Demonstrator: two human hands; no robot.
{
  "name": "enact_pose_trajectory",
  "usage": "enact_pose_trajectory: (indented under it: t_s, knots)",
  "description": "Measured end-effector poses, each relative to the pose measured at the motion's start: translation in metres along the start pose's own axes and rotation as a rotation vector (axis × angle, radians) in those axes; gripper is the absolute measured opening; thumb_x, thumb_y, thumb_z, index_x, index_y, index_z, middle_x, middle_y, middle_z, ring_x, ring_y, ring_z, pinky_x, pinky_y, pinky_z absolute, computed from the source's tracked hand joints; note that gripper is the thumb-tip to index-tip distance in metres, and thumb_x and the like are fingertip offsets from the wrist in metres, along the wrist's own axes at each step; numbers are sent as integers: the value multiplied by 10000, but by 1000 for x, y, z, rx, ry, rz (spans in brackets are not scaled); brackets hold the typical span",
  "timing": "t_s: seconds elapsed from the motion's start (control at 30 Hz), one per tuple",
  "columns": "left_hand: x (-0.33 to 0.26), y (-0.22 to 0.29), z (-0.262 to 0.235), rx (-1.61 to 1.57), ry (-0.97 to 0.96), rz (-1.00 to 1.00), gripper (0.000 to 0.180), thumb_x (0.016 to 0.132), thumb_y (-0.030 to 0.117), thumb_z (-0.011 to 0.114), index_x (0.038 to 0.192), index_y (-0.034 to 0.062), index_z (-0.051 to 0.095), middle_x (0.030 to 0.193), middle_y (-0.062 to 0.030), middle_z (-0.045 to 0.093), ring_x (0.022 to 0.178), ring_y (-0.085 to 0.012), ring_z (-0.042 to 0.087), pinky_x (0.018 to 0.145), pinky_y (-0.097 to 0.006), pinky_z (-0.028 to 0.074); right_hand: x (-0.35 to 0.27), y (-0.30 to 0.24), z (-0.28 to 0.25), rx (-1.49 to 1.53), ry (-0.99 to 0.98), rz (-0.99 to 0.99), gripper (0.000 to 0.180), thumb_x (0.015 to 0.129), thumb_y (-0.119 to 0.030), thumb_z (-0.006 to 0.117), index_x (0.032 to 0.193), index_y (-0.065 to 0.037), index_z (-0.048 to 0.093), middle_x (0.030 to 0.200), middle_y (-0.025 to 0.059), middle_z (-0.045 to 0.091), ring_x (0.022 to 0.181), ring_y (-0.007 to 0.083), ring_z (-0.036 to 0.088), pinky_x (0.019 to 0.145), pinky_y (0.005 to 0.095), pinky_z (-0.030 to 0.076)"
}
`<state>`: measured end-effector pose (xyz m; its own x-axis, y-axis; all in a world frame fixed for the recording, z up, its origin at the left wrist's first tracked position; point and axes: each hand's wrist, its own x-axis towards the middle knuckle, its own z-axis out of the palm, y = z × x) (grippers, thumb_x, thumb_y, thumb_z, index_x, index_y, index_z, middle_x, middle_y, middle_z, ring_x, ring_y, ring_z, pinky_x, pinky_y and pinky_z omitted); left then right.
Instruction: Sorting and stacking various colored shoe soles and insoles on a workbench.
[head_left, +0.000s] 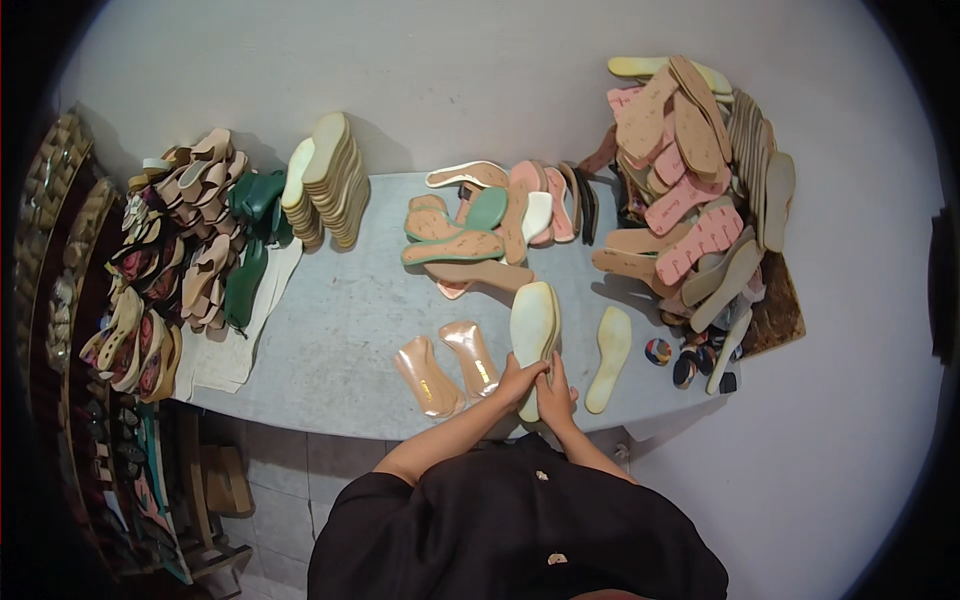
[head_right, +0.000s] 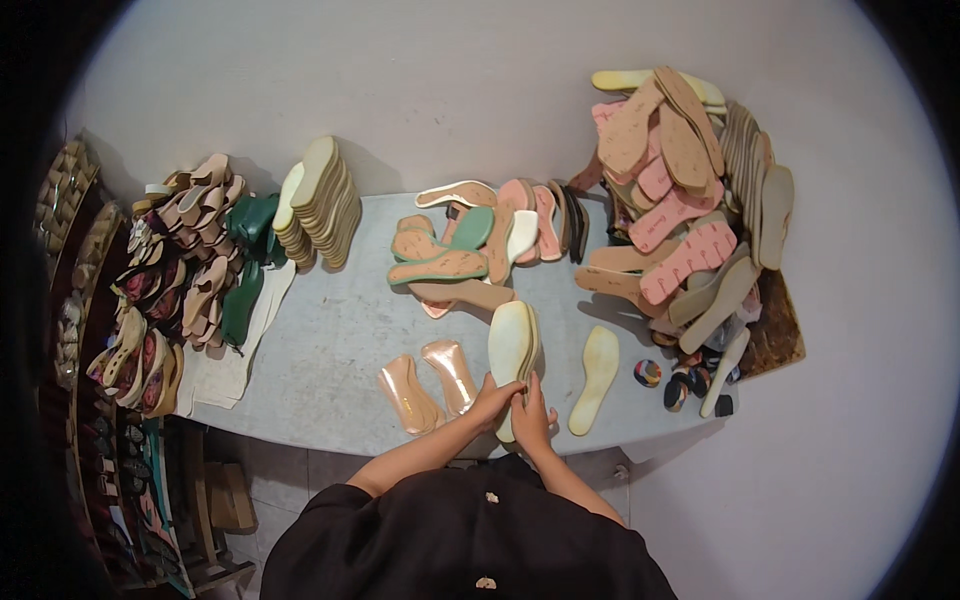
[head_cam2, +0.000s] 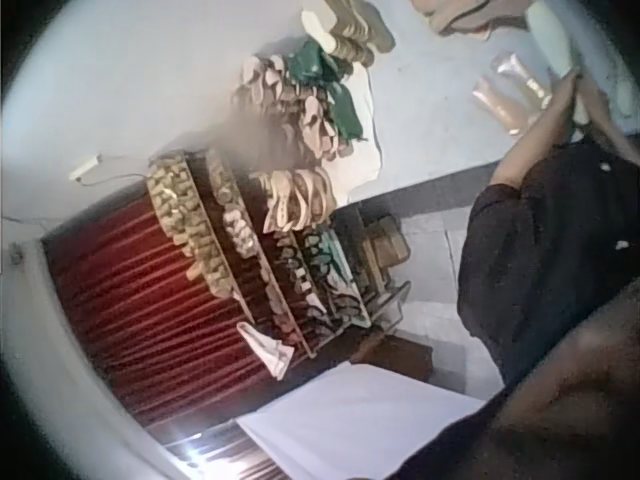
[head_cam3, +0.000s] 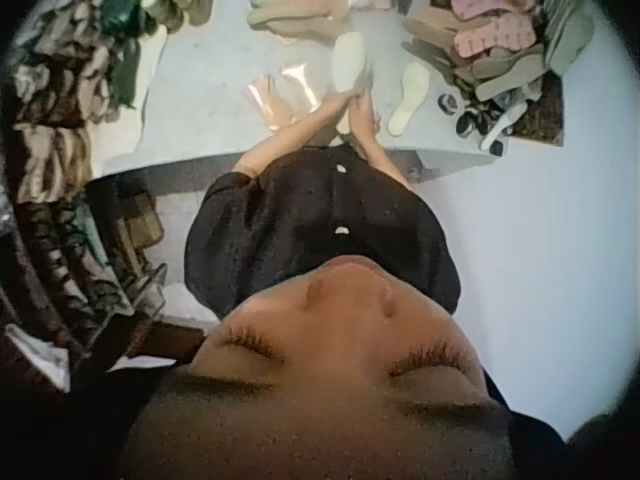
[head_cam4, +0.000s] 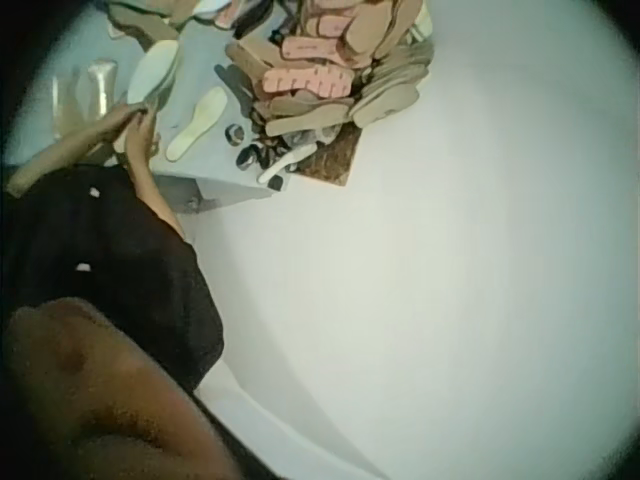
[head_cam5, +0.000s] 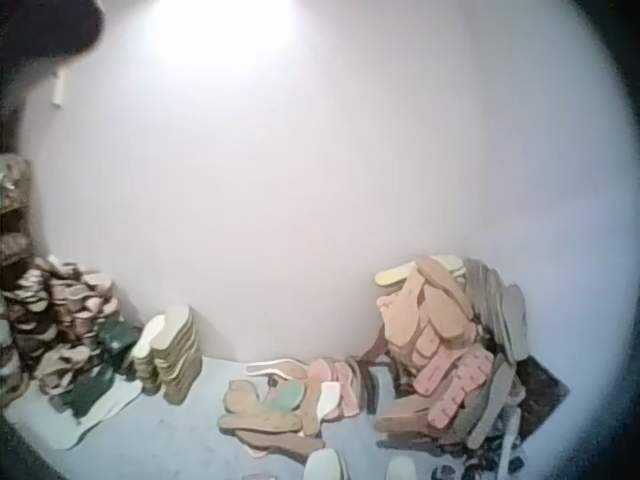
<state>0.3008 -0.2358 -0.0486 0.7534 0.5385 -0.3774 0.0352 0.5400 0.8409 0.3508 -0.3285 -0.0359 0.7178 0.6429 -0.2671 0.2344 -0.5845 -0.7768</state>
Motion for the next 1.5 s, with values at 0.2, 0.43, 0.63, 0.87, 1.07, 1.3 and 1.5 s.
enact_pose_trajectory:
  t_s: [0.2,0.43,0.63,0.87,1.07,1.3,1.5]
  knots:
    - [-32,84,-62,-120,-121,238,445,906,153,413,1306,13,279,1268,-116,414,1174,-184,403,970,-296,333,-21,-107,25,126,133,-271,554,923,-276,384,1385,-20,215,1355,172,376,1234,245,373,989,465,85]
    - [-80,203,-180,-7,-30,361,544,931,182,450,1396,19,222,1329,-109,397,1194,-173,399,975,-288,344,2,-226,118,681,-58,-429,468,922,-164,442,1323,44,318,1170,174,541,1063,194,526,903,329,393]
    - [-59,287,-315,111,336,630,461,908,170,508,1305,-34,393,1202,-92,524,1043,-125,504,900,-251,389,54,-316,192,118,3,-623,550,882,-353,478,1347,-98,335,1347,128,363,1238,249,329,988,509,105]
    - [15,389,-419,185,504,603,356,916,214,476,1134,-64,521,1037,-95,599,918,-128,552,807,-256,416,152,-411,246,-144,201,-654,527,843,-344,510,1316,-152,381,1365,145,332,1259,300,306,984,576,146]
    - [91,391,-455,329,583,570,329,897,232,501,1011,-63,591,921,-87,632,839,-133,573,756,-265,428,190,-425,279,-408,165,-607,534,847,-367,485,1320,-140,387,1414,124,307,1317,297,258,997,620,143]
    - [134,399,-468,598,592,415,477,844,362,490,936,-97,581,886,-280,603,901,-375,588,801,-394,423,193,-427,289,-432,184,-609,520,870,-374,447,1326,-133,380,1414,117,310,1314,283,276,997,646,107]
    - [155,397,-487,620,628,265,536,858,398,441,1045,-91,556,1126,-310,510,1077,-437,477,927,-445,361,193,-429,295,-459,192,-647,517,871,-370,449,1326,-135,379,1411,115,314,1312,283,279,996,650,98]
